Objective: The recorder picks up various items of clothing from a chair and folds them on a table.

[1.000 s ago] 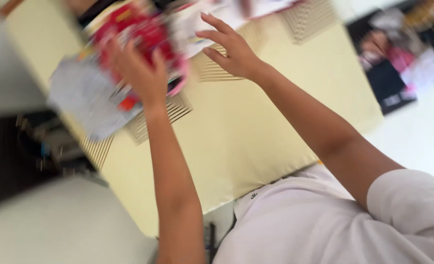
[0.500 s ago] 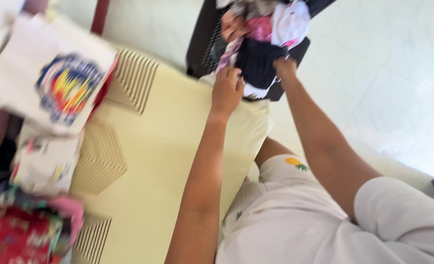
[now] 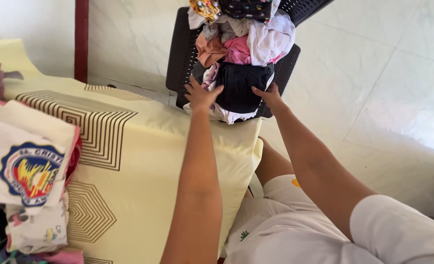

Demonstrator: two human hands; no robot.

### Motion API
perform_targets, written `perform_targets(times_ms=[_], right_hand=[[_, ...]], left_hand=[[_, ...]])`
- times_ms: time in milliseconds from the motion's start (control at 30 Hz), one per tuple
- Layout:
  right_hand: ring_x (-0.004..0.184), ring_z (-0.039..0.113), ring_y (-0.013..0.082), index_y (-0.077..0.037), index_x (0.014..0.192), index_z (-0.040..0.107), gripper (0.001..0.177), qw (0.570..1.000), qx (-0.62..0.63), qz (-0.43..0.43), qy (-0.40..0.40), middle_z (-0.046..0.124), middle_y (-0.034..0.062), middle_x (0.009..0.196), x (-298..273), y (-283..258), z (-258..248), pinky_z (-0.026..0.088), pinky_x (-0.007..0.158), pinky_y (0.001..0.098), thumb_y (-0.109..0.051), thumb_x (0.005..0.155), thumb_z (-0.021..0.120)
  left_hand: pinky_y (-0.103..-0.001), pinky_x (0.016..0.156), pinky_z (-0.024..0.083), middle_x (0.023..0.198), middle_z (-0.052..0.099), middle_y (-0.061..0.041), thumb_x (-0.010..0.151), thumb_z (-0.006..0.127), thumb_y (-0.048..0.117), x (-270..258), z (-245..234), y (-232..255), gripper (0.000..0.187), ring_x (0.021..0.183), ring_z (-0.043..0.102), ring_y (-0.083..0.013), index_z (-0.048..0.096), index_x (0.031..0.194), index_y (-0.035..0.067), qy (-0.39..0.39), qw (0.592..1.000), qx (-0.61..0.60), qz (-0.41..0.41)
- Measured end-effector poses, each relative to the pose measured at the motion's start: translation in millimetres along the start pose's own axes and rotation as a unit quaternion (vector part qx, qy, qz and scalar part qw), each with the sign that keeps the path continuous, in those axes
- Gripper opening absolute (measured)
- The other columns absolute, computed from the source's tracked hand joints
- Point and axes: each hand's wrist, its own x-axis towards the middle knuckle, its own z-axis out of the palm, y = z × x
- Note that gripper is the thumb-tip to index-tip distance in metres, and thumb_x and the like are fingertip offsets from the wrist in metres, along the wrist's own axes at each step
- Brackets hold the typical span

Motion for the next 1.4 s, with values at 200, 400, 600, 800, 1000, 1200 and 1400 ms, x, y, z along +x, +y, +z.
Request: perform_targets(times_ms=[200,400,600,800,1000,1200,1400], right_hand=[[0.138,0.046,0.0262,-0.012,0.154,0.041,0.105,0.989,-0.020,0.112,-0.098,0.054,0.0079,0.149,-10,-13,-3,0.039,0.104,0.0529,-0.061,0.072,0.082],[0.133,0.056,0.0263,-0.008,0.150,0.044,0.097,0.965,0.177,0.075,-0.179,0.059,0.0098,0.145,-5,7,15,0.045,0.109,0.0439,-0.048,0.073,0.085],[0.132,0.058,0.0247,-0.006,0.146,0.053,0.075,0.898,0.357,0.152,-0.208,0.063,0.0092,0.142,-41,-1,18,0.043,0.115,0.0389,-0.038,0.083,0.080],[0.134,0.055,0.0210,-0.011,0.147,0.052,0.068,0.896,0.378,0.029,-0.231,0.060,0.0037,0.145,-129,-30,-25,0.039,0.118,0.0383,-0.038,0.088,0.071],[0.135,0.056,0.0241,-0.006,0.146,0.051,0.065,0.899,0.356,-0.049,-0.251,0.061,0.0076,0.144,-271,-87,-39,0.040,0.119,0.0408,-0.036,0.092,0.069],[0.132,0.057,0.0240,-0.005,0.144,0.053,0.065,0.906,0.269,-0.078,-0.318,0.063,0.0076,0.140,-431,-79,37,0.042,0.116,0.0395,-0.035,0.090,0.071],[0.131,0.053,0.0242,-0.002,0.149,0.047,0.076,0.893,0.178,-0.001,-0.413,0.059,0.0078,0.139,-552,-19,144,0.044,0.113,0.0391,-0.039,0.089,0.077]], left_hand=[[-0.049,0.124,0.025,0.167,0.017,-0.024,0.053,0.095,0.069,93,43,-38,0.159,0.154,0.022,-0.0407,-0.002,0.161,0.004,-0.073,0.988,-0.130,0.029],[-0.049,0.121,0.025,0.167,0.025,-0.020,0.056,0.093,0.061,75,48,-34,0.153,0.152,0.030,-0.0324,-0.001,0.164,0.005,-0.141,0.939,-0.314,-0.008],[-0.053,0.107,0.044,0.160,0.038,-0.018,0.055,0.087,0.060,43,23,-7,0.150,0.140,0.047,-0.0328,-0.001,0.164,0.007,-0.242,0.911,-0.335,-0.012],[-0.045,0.100,0.054,0.146,0.053,-0.023,0.056,0.092,0.041,-82,-47,48,0.146,0.128,0.060,-0.0327,-0.004,0.160,0.008,-0.268,0.867,-0.420,0.013],[-0.037,0.110,0.045,0.150,0.054,-0.016,0.074,0.090,0.025,-198,-126,14,0.107,0.134,0.054,-0.0247,0.033,0.161,0.000,-0.249,0.801,-0.481,0.253],[-0.029,0.124,0.026,0.164,0.042,-0.005,0.089,0.080,0.012,-332,-229,-137,0.083,0.152,0.036,-0.0162,0.034,0.159,0.006,-0.179,0.749,-0.520,0.368],[-0.029,0.118,0.032,0.156,0.047,-0.005,0.090,0.076,0.022,-413,-270,-328,0.076,0.143,0.043,-0.0188,0.043,0.156,0.008,-0.110,0.770,-0.572,0.261]])
